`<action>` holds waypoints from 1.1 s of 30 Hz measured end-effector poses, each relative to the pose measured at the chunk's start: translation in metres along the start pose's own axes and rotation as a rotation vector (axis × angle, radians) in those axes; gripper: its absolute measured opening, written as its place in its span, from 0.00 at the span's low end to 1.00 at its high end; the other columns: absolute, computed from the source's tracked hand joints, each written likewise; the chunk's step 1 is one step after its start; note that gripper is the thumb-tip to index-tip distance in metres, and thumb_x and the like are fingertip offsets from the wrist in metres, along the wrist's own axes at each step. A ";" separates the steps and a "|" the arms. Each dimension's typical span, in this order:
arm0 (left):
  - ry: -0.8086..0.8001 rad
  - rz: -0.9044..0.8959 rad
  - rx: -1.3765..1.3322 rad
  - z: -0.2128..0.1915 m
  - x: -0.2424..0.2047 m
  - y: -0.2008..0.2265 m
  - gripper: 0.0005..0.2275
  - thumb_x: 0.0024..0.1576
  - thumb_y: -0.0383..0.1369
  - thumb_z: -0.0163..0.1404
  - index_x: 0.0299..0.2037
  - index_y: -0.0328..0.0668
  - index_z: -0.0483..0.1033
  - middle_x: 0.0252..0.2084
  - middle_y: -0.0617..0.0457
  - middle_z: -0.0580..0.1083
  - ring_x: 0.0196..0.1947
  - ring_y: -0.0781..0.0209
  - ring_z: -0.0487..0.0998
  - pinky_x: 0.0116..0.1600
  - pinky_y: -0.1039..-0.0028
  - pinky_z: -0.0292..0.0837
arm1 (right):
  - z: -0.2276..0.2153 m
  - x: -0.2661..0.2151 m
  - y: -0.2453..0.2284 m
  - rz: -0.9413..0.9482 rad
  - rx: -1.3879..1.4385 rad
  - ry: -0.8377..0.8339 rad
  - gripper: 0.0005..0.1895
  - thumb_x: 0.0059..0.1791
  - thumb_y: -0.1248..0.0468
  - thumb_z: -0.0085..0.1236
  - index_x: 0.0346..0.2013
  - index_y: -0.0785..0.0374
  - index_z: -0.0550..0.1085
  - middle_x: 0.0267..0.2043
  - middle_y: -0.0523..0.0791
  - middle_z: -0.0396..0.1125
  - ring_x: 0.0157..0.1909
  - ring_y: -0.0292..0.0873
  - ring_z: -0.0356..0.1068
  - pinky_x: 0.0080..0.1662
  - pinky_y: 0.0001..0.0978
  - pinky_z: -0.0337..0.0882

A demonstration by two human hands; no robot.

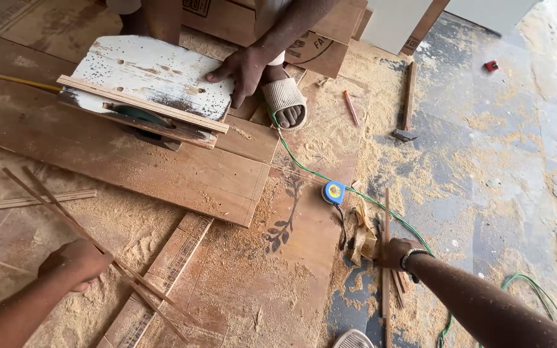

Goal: Preparing and organizing thin wooden strips for assembly or further processing.

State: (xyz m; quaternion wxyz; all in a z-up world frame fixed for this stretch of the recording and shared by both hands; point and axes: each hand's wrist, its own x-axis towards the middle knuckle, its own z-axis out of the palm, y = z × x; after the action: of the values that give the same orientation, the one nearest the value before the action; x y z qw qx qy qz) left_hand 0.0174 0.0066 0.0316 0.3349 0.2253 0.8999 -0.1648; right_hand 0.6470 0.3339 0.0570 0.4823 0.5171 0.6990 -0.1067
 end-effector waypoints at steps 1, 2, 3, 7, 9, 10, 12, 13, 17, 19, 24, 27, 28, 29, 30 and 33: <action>0.002 -0.002 0.000 -0.003 -0.008 0.004 0.18 0.62 0.49 0.54 0.40 0.41 0.84 0.28 0.54 0.76 0.22 0.64 0.72 0.34 0.72 0.72 | 0.006 0.014 0.005 -0.002 0.000 0.001 0.32 0.53 0.32 0.49 0.45 0.56 0.80 0.39 0.44 0.75 0.36 0.34 0.74 0.39 0.31 0.74; 0.022 0.016 0.101 -0.005 -0.015 0.008 0.18 0.61 0.52 0.53 0.41 0.46 0.84 0.30 0.56 0.78 0.25 0.64 0.75 0.39 0.70 0.74 | 0.013 0.027 0.010 -0.042 -0.006 -0.017 0.28 0.55 0.37 0.45 0.48 0.55 0.78 0.40 0.45 0.76 0.35 0.35 0.76 0.37 0.29 0.76; 0.042 0.034 0.203 -0.006 -0.022 0.011 0.18 0.60 0.55 0.52 0.41 0.52 0.84 0.31 0.58 0.79 0.29 0.64 0.78 0.44 0.68 0.77 | 0.020 0.041 0.016 -0.082 -0.013 -0.036 0.24 0.58 0.42 0.41 0.50 0.55 0.75 0.40 0.46 0.77 0.34 0.36 0.78 0.34 0.27 0.79; 0.048 0.116 0.326 -0.011 -0.048 0.020 0.18 0.60 0.55 0.52 0.46 0.54 0.82 0.34 0.59 0.80 0.34 0.66 0.82 0.46 0.70 0.81 | 0.022 0.064 0.038 0.044 0.429 -0.036 0.14 0.52 0.54 0.60 0.49 0.55 0.80 0.40 0.45 0.78 0.33 0.36 0.81 0.33 0.28 0.82; 0.035 0.161 0.330 -0.014 -0.058 0.023 0.18 0.60 0.55 0.52 0.50 0.56 0.83 0.38 0.59 0.81 0.38 0.66 0.82 0.50 0.68 0.79 | 0.010 0.068 0.045 0.071 0.406 0.004 0.16 0.53 0.54 0.61 0.50 0.60 0.78 0.40 0.46 0.79 0.33 0.36 0.80 0.32 0.26 0.80; 0.035 0.159 0.328 -0.013 -0.058 0.022 0.18 0.60 0.55 0.52 0.50 0.56 0.83 0.38 0.59 0.81 0.38 0.66 0.82 0.50 0.68 0.79 | 0.001 0.068 0.048 0.070 0.404 0.006 0.16 0.53 0.54 0.61 0.50 0.60 0.78 0.40 0.46 0.79 0.33 0.36 0.80 0.32 0.26 0.80; 0.030 0.164 0.317 -0.011 -0.057 0.021 0.19 0.61 0.54 0.51 0.50 0.53 0.82 0.41 0.58 0.82 0.40 0.65 0.83 0.49 0.68 0.80 | -0.017 0.068 0.054 0.026 0.408 -0.008 0.15 0.54 0.55 0.56 0.52 0.58 0.74 0.42 0.46 0.80 0.34 0.36 0.79 0.33 0.27 0.80; 0.032 0.162 0.313 -0.014 -0.062 0.022 0.19 0.61 0.54 0.51 0.50 0.53 0.82 0.41 0.58 0.82 0.40 0.65 0.83 0.49 0.68 0.80 | -0.022 0.064 0.054 0.025 0.405 -0.004 0.15 0.54 0.55 0.56 0.52 0.58 0.74 0.42 0.46 0.80 0.34 0.36 0.79 0.33 0.27 0.80; 0.043 0.164 0.302 -0.016 -0.067 0.016 0.19 0.60 0.53 0.52 0.53 0.54 0.79 0.44 0.58 0.81 0.42 0.65 0.82 0.51 0.67 0.80 | -0.043 0.055 0.047 -0.007 0.436 0.157 0.16 0.54 0.54 0.54 0.51 0.58 0.75 0.41 0.44 0.78 0.38 0.38 0.79 0.43 0.34 0.80; 0.041 0.162 0.294 -0.014 -0.064 0.011 0.20 0.60 0.53 0.53 0.53 0.52 0.78 0.44 0.58 0.81 0.42 0.65 0.83 0.51 0.67 0.80 | -0.049 0.056 0.042 -0.057 0.384 0.217 0.16 0.53 0.53 0.54 0.50 0.57 0.76 0.40 0.44 0.80 0.40 0.38 0.79 0.47 0.37 0.76; 0.047 0.169 0.278 -0.017 -0.073 0.001 0.19 0.60 0.52 0.52 0.42 0.44 0.81 0.38 0.54 0.79 0.37 0.63 0.82 0.47 0.66 0.81 | -0.042 0.089 0.042 -0.099 0.295 0.326 0.15 0.52 0.52 0.54 0.49 0.55 0.75 0.41 0.41 0.75 0.43 0.40 0.76 0.50 0.42 0.76; 0.042 0.169 0.309 -0.001 -0.052 -0.007 0.20 0.61 0.54 0.51 0.41 0.44 0.80 0.36 0.56 0.78 0.35 0.66 0.81 0.45 0.68 0.82 | -0.029 0.112 0.045 -0.119 0.152 0.436 0.18 0.49 0.49 0.60 0.49 0.53 0.74 0.44 0.40 0.69 0.45 0.40 0.71 0.49 0.43 0.75; 0.043 0.169 0.309 -0.002 -0.054 -0.007 0.20 0.61 0.54 0.51 0.41 0.44 0.80 0.36 0.56 0.78 0.35 0.66 0.81 0.45 0.68 0.82 | -0.031 0.101 0.040 -0.118 0.152 0.437 0.18 0.49 0.49 0.60 0.49 0.53 0.74 0.44 0.40 0.69 0.45 0.40 0.71 0.49 0.43 0.75; 0.041 0.179 0.313 -0.003 -0.056 -0.007 0.20 0.60 0.54 0.52 0.42 0.44 0.79 0.35 0.57 0.78 0.35 0.66 0.81 0.45 0.68 0.81 | -0.033 0.090 0.034 -0.047 0.146 0.368 0.21 0.50 0.47 0.60 0.50 0.55 0.73 0.43 0.42 0.72 0.45 0.40 0.73 0.49 0.39 0.78; 0.038 0.187 0.317 -0.004 -0.058 -0.008 0.20 0.60 0.54 0.52 0.42 0.43 0.78 0.35 0.57 0.77 0.34 0.66 0.80 0.45 0.68 0.81 | -0.036 0.080 0.027 0.022 0.137 0.298 0.24 0.51 0.45 0.60 0.52 0.56 0.72 0.42 0.43 0.75 0.44 0.40 0.76 0.48 0.35 0.82; 0.035 0.179 0.310 -0.007 -0.061 -0.009 0.20 0.61 0.53 0.52 0.43 0.42 0.78 0.34 0.56 0.77 0.33 0.65 0.80 0.44 0.68 0.81 | -0.013 0.103 0.017 -0.118 0.104 0.166 0.22 0.55 0.46 0.51 0.47 0.59 0.80 0.40 0.46 0.77 0.35 0.37 0.73 0.40 0.35 0.77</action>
State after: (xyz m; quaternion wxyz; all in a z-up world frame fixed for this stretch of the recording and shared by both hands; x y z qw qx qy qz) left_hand 0.0499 -0.0162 0.0791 0.2938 0.3565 0.8458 -0.2669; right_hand 0.6540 0.4138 -0.0111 0.3881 0.5066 0.7592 -0.1279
